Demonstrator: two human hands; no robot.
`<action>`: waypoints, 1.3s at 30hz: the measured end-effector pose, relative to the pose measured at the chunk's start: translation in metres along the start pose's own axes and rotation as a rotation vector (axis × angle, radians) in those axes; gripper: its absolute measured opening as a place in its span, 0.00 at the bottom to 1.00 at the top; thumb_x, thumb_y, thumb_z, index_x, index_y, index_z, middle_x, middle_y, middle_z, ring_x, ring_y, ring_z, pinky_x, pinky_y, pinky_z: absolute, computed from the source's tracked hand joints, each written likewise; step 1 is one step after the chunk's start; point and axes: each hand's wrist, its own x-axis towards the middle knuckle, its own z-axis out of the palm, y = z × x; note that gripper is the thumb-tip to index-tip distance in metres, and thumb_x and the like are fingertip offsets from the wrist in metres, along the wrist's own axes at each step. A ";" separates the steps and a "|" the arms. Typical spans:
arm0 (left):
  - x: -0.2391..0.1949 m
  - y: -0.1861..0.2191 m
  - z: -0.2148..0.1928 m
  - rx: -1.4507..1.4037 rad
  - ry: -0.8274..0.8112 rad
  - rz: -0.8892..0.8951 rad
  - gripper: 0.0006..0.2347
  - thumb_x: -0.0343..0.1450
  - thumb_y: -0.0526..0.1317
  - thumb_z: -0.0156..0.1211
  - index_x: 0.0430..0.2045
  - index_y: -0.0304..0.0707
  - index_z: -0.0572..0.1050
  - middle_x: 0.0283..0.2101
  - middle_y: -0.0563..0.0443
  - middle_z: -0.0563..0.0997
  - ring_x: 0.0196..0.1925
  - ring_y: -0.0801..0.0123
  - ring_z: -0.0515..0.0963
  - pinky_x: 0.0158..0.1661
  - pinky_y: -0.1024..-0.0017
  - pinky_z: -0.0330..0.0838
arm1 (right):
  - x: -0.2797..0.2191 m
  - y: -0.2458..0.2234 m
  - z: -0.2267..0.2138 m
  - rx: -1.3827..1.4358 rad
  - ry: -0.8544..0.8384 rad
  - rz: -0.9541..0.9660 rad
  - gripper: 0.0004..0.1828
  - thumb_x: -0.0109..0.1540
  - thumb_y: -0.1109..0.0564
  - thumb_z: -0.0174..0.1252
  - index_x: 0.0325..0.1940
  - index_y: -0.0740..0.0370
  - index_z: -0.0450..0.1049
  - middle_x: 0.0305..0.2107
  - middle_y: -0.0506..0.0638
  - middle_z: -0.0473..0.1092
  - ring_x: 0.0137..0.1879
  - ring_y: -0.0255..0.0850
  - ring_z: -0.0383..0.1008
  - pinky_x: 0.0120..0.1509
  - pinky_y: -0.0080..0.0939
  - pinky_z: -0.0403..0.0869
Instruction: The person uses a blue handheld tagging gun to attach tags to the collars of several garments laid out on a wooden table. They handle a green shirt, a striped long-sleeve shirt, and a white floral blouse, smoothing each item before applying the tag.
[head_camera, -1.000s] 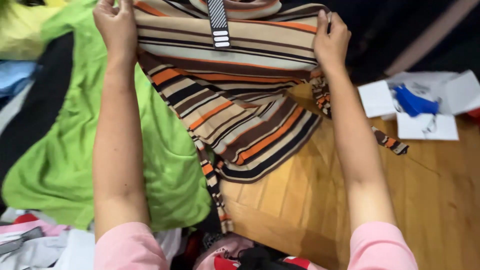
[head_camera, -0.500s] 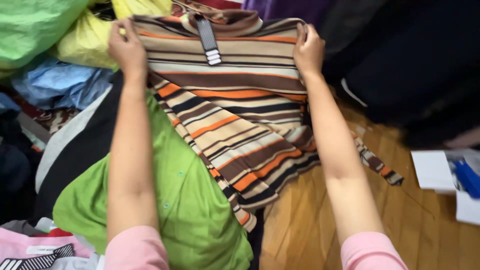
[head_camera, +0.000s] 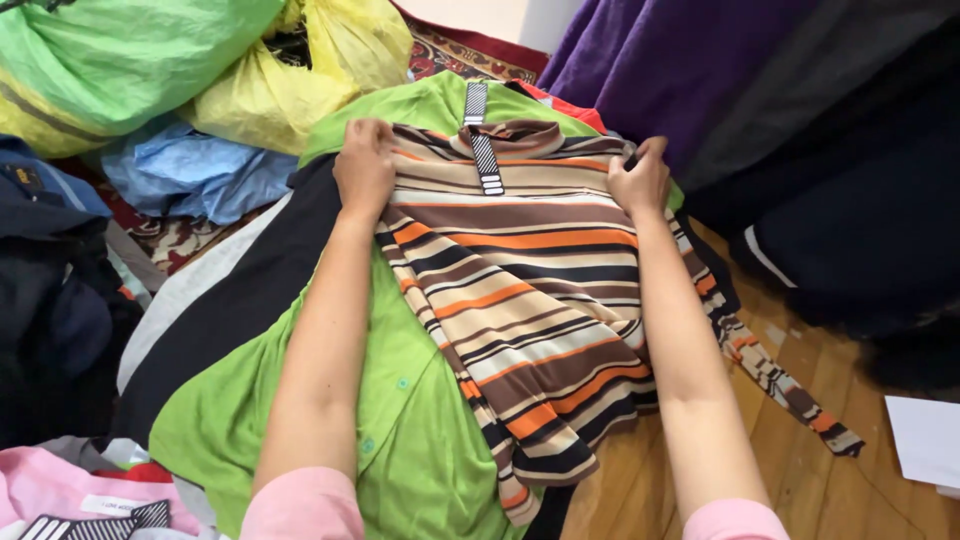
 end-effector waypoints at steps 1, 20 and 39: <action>0.001 -0.009 0.007 0.090 -0.047 0.051 0.05 0.73 0.37 0.49 0.35 0.55 0.72 0.45 0.55 0.75 0.41 0.35 0.82 0.44 0.44 0.77 | -0.001 -0.002 0.000 -0.005 -0.008 -0.034 0.16 0.60 0.43 0.57 0.48 0.47 0.66 0.45 0.58 0.77 0.56 0.59 0.77 0.62 0.60 0.73; 0.087 -0.016 0.042 0.749 0.414 0.686 0.08 0.74 0.39 0.54 0.40 0.51 0.82 0.41 0.60 0.72 0.28 0.61 0.76 0.20 0.65 0.81 | 0.041 0.051 0.052 -0.099 0.096 -0.383 0.13 0.65 0.52 0.56 0.52 0.51 0.79 0.50 0.52 0.66 0.59 0.57 0.72 0.62 0.56 0.73; -0.030 -0.031 0.006 0.316 -0.007 0.477 0.20 0.73 0.44 0.61 0.57 0.35 0.80 0.69 0.28 0.65 0.63 0.36 0.72 0.64 0.45 0.62 | -0.056 0.054 -0.016 0.109 -0.168 -0.155 0.24 0.63 0.36 0.59 0.63 0.37 0.76 0.72 0.53 0.57 0.75 0.52 0.59 0.79 0.50 0.61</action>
